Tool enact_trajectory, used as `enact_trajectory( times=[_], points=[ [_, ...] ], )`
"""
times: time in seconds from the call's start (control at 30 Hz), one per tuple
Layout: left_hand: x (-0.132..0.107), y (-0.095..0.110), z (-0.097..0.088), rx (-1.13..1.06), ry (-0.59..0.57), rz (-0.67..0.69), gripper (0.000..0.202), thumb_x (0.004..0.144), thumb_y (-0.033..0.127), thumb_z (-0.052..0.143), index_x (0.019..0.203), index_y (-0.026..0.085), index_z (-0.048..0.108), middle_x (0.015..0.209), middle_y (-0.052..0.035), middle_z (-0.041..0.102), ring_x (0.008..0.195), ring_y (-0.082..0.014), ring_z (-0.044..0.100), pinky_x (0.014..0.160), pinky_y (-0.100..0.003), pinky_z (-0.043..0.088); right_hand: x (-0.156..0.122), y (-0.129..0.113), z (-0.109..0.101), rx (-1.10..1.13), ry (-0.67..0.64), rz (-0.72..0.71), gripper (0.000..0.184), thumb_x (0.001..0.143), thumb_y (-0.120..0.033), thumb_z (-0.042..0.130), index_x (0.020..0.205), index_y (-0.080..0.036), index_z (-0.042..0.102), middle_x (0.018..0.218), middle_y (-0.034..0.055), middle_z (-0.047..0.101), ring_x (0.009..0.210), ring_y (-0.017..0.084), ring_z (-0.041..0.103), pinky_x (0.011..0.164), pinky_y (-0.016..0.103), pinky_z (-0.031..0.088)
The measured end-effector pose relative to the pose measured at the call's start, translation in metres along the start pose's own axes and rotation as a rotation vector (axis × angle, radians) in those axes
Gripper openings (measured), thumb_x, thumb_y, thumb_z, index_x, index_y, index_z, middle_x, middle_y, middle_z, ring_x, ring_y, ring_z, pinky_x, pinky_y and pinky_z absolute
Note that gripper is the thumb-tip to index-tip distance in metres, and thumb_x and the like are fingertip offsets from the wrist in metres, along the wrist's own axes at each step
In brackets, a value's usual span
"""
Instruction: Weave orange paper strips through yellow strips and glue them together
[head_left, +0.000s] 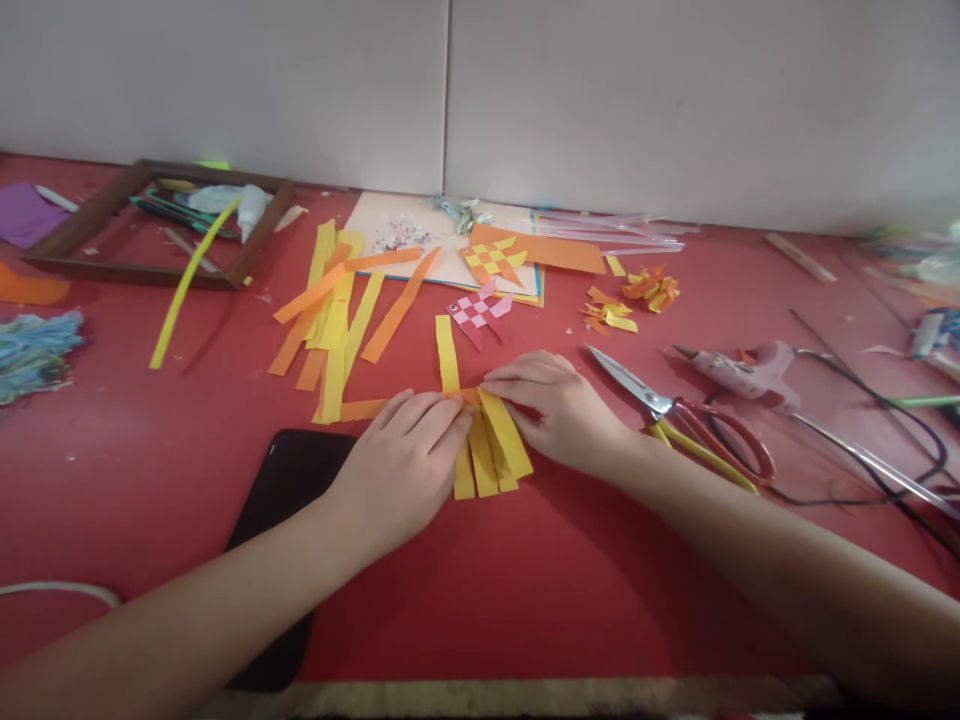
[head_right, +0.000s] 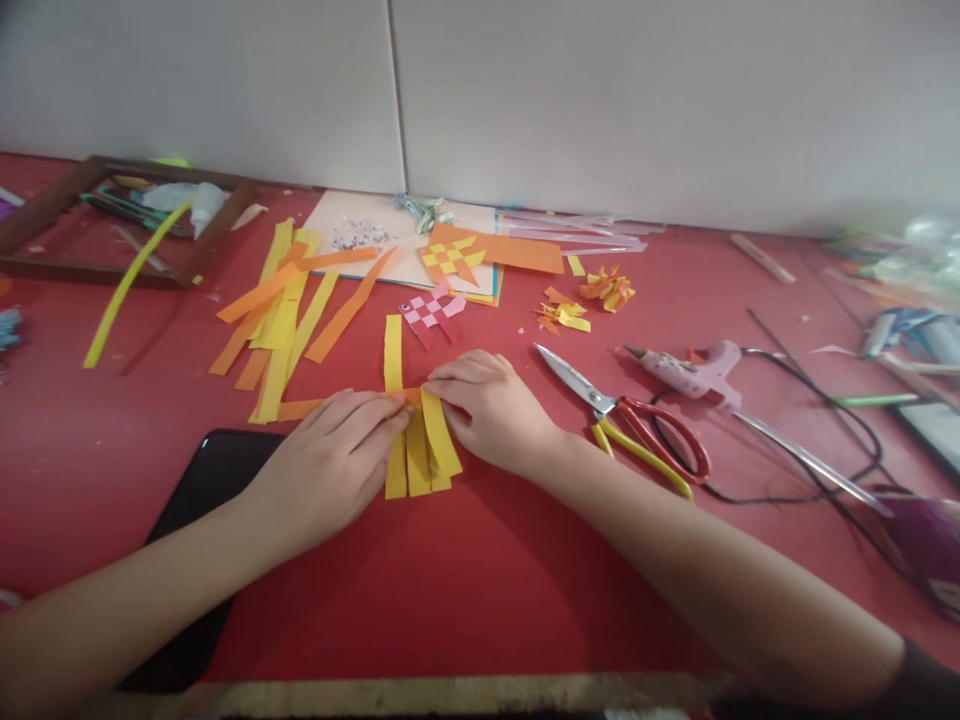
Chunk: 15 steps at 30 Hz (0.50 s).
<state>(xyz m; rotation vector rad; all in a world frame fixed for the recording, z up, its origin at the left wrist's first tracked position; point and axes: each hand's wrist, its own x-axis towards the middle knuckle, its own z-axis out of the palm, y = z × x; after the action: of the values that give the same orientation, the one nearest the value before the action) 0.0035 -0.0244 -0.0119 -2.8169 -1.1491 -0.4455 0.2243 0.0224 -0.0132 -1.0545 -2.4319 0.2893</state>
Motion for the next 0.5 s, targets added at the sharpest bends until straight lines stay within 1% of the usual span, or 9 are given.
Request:
enact_trajectory(
  times=[0.2, 0.33, 0.5],
  points=[
    [0.0, 0.0002, -0.0004, -0.007, -0.012, -0.004, 0.037, 0.091, 0.013, 0.042, 0.123, 0.006, 0.059, 0.118, -0.014, 0.064, 0.111, -0.0297, 0.057, 0.1, -0.05, 0.046, -0.0039, 0.0005, 0.0026, -0.013, 0.027, -0.032, 0.024, 0.088, -0.015, 0.054, 0.105, -0.02, 0.071, 0.104, 0.0071, 0.071, 0.095, 0.022, 0.062, 0.084, 0.04, 0.048],
    [0.0, 0.0003, -0.0004, -0.009, -0.008, -0.008, 0.037, 0.091, 0.013, 0.043, 0.123, 0.005, 0.06, 0.118, -0.0137, 0.064, 0.111, -0.0297, 0.057, 0.1, -0.05, 0.046, -0.0043, 0.0006, 0.0052, -0.027, 0.04, -0.052, 0.026, 0.088, -0.011, 0.051, 0.104, -0.019, 0.071, 0.105, 0.0066, 0.071, 0.095, 0.022, 0.061, 0.084, 0.039, 0.048],
    [0.0, 0.0001, -0.0002, -0.011, -0.009, -0.003, 0.037, 0.09, 0.013, 0.044, 0.123, 0.005, 0.059, 0.118, -0.0142, 0.064, 0.11, -0.0297, 0.057, 0.1, -0.05, 0.046, -0.0043, -0.0027, 0.0027, -0.038, 0.012, -0.064, 0.028, 0.084, -0.012, 0.052, 0.105, -0.017, 0.07, 0.107, 0.0081, 0.069, 0.097, 0.023, 0.059, 0.085, 0.041, 0.046]
  ],
)
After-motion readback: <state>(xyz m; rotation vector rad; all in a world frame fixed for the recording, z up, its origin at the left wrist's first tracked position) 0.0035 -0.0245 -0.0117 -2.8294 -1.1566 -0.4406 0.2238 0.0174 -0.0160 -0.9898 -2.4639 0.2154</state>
